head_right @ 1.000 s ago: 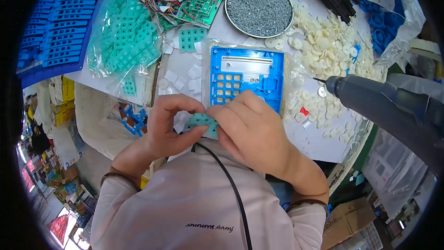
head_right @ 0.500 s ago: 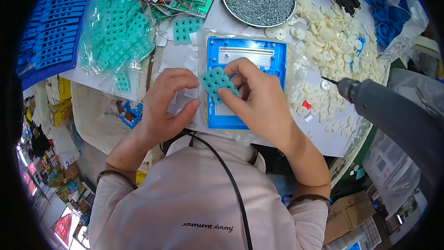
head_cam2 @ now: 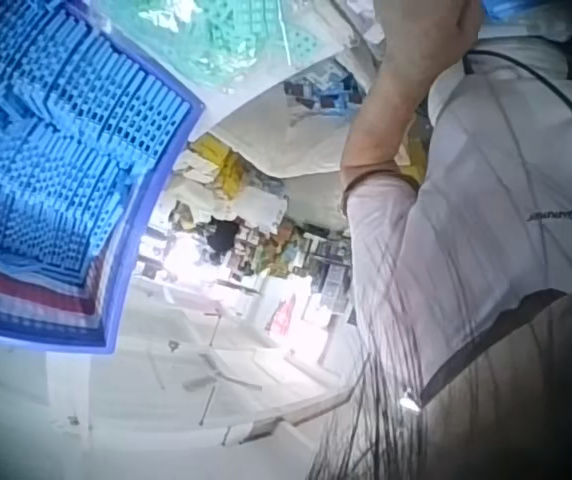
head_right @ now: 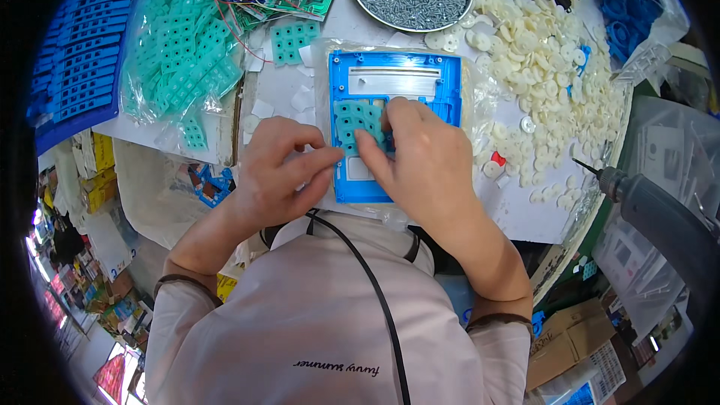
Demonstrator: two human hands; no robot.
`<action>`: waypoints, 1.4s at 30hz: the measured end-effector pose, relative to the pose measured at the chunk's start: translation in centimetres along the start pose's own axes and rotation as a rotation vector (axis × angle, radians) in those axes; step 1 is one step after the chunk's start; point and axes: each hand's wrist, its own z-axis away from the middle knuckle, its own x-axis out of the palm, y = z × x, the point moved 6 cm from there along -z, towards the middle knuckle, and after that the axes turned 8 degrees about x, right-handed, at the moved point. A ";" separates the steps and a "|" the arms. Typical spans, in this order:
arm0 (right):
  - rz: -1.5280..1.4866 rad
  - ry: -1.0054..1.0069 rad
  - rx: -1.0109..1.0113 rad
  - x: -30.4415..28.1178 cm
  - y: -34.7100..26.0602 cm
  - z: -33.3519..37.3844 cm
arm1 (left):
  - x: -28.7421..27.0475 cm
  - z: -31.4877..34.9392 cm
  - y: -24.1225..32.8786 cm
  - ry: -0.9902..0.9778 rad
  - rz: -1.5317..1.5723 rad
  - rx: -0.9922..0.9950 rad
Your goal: Assemble a calculator toy by installing circuit boards and using an electric screwdriver to secure components.
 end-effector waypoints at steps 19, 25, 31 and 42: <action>0.367 -0.288 -0.397 2.0 -1.8 2.9 | -4.6 -5.0 -5.5 0.109 -0.489 0.030; 0.211 -0.206 -0.430 0.6 -2.2 2.8 | -4.2 -10.6 -8.9 0.146 -0.591 -0.018; 0.009 -0.126 -0.490 -1.0 -2.6 2.6 | -4.9 -16.5 -13.9 0.268 -0.878 -0.163; -0.207 -0.009 -0.595 -2.4 -3.0 2.2 | -13.5 -14.4 -16.1 1.083 0.532 -0.358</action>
